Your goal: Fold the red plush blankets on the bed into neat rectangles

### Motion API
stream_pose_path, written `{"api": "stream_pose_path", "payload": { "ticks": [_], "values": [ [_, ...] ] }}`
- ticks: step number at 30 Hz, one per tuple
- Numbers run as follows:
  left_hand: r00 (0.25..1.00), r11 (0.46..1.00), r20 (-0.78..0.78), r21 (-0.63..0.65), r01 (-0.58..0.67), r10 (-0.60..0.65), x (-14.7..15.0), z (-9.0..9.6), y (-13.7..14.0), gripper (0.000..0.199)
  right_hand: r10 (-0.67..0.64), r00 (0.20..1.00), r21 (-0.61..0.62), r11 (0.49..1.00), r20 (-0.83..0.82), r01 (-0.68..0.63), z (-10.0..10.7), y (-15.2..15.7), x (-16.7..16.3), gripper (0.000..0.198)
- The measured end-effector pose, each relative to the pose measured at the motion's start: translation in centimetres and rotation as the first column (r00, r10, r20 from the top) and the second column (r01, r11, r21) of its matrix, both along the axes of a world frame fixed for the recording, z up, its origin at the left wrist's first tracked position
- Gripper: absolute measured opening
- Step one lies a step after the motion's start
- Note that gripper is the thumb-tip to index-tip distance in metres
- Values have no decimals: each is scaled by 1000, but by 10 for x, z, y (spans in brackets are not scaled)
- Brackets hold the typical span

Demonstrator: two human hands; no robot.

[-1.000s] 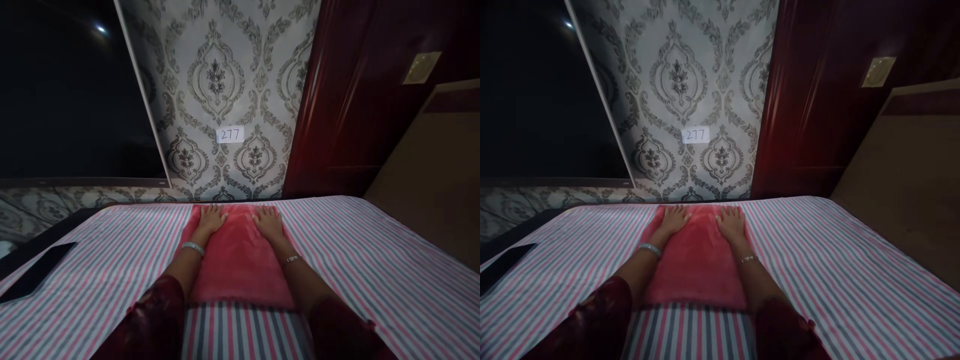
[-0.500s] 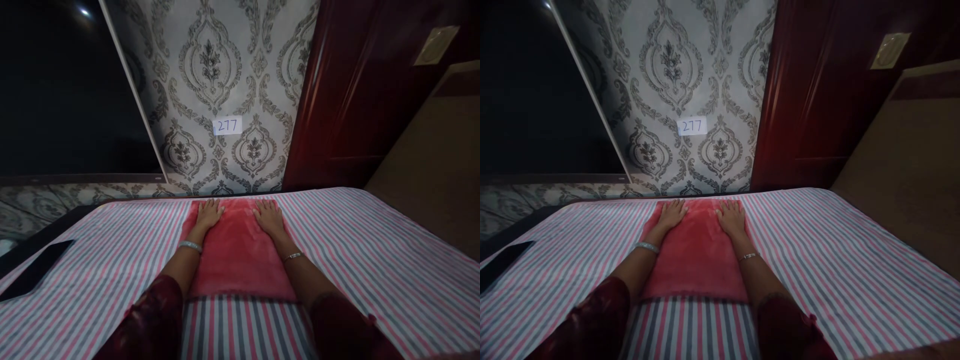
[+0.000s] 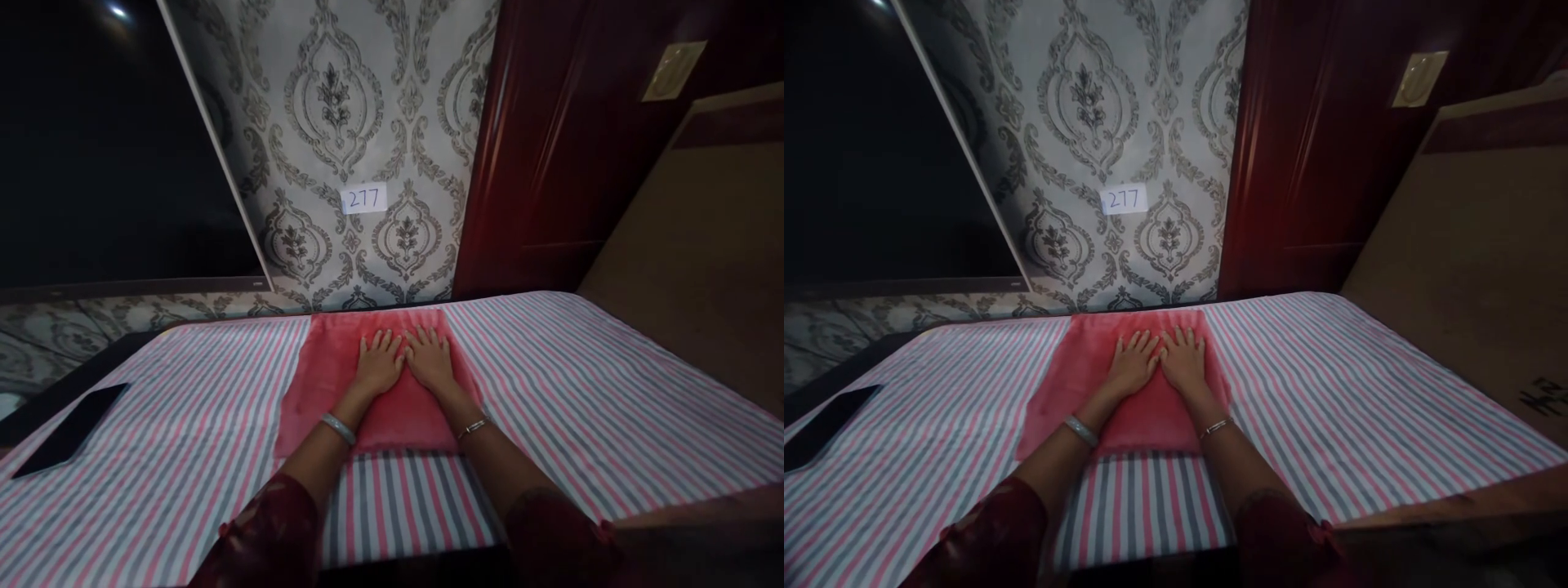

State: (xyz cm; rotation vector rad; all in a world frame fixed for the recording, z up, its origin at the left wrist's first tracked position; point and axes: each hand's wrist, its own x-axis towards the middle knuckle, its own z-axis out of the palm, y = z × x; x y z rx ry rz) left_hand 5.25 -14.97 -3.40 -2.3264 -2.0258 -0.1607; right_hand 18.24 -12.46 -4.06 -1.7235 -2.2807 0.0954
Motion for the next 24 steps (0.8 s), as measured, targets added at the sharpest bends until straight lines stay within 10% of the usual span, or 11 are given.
{"api": "stream_pose_path", "payload": {
  "ticks": [13,18,24],
  "values": [
    [898,896,-69,-69,-438,433,-148,27,-57,57,15,999,-60,998,-29,-17,8,3,5,54],
    [939,918,-36,229,-325,341,-113,34,-90,58,118,991,-14,993,-67,-119,15,-30,3,52],
    [997,994,-49,90,-54,59,-53,1,-101,63,199,979,78,978,-35,-196,-11,-75,4,56]
  ]
}}
